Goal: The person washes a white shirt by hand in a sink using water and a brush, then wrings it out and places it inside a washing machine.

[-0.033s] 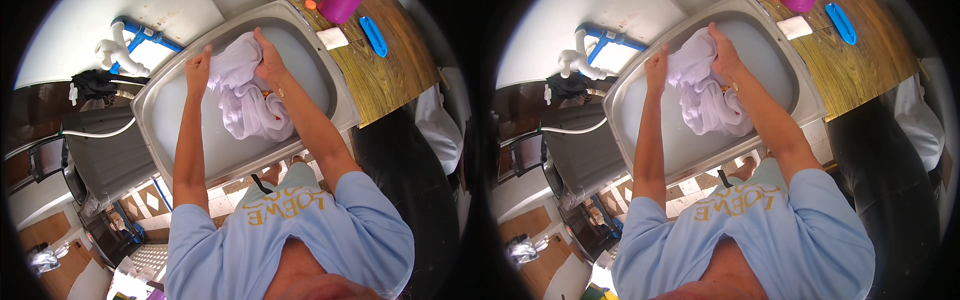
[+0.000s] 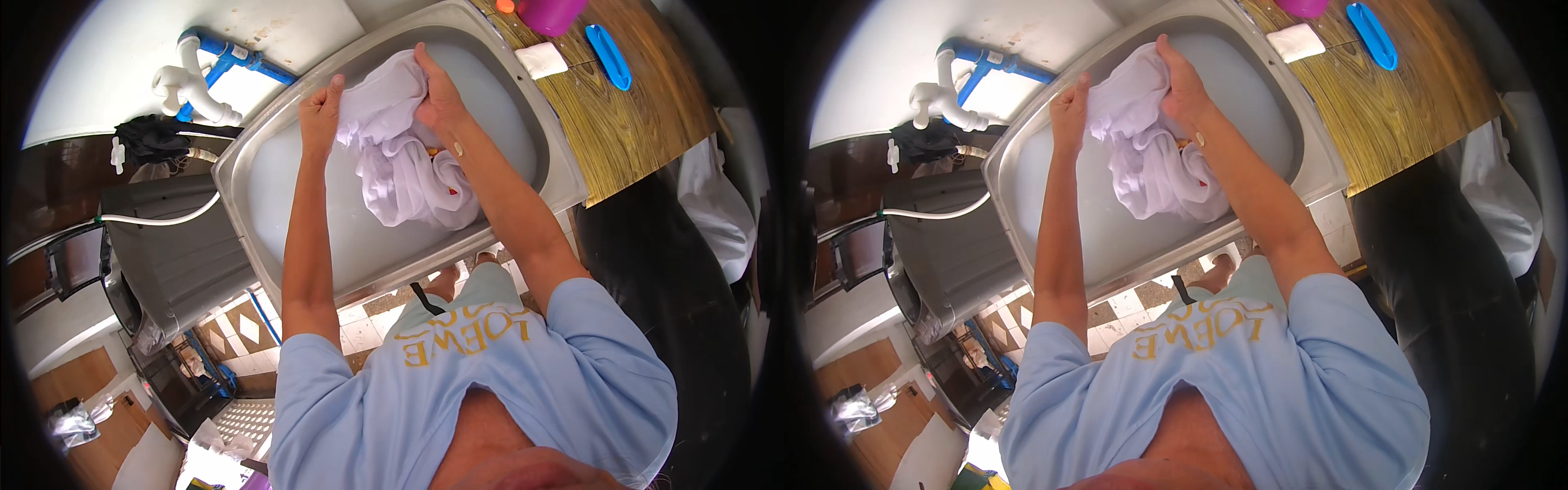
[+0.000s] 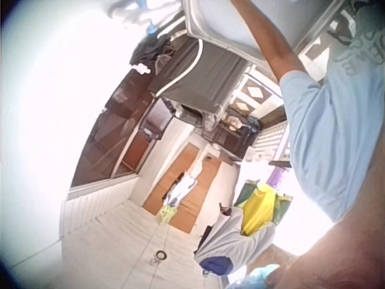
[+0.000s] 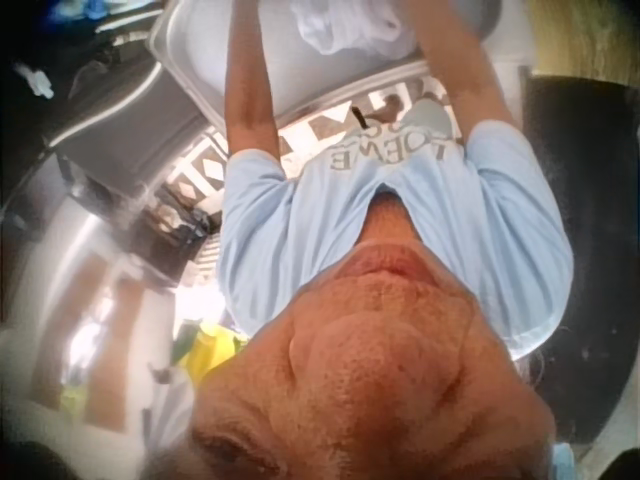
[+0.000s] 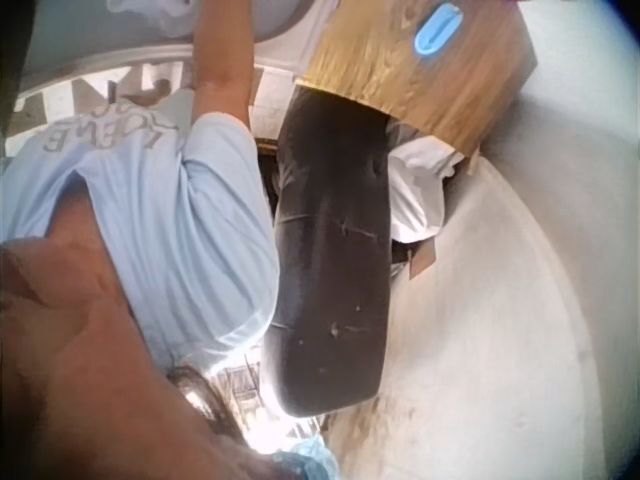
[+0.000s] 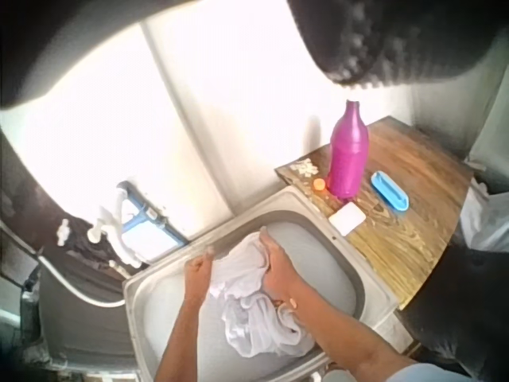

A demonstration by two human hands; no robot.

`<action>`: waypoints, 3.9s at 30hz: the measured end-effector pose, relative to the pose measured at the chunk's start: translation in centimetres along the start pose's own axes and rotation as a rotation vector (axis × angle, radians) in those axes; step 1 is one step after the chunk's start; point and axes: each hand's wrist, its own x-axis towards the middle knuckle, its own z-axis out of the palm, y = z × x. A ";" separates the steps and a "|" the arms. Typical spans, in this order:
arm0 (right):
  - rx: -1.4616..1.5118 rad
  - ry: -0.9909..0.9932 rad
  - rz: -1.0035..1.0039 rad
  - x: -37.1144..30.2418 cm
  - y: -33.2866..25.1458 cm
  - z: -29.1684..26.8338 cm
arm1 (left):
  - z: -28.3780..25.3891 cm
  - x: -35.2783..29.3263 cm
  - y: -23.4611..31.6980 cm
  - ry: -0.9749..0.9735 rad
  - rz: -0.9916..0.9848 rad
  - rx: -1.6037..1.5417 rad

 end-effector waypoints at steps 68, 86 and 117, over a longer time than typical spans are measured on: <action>0.020 -0.162 0.182 -1.1 -0.7 -6.0 | 16.1 -3.5 5.0 0.161 0.632 0.211; -0.617 0.076 -0.194 1.6 -5.1 -3.9 | 3.5 0.2 1.8 0.039 0.034 0.087; -0.069 0.279 0.090 1.4 1.9 -2.6 | 12.4 3.6 0.1 0.164 0.288 -0.008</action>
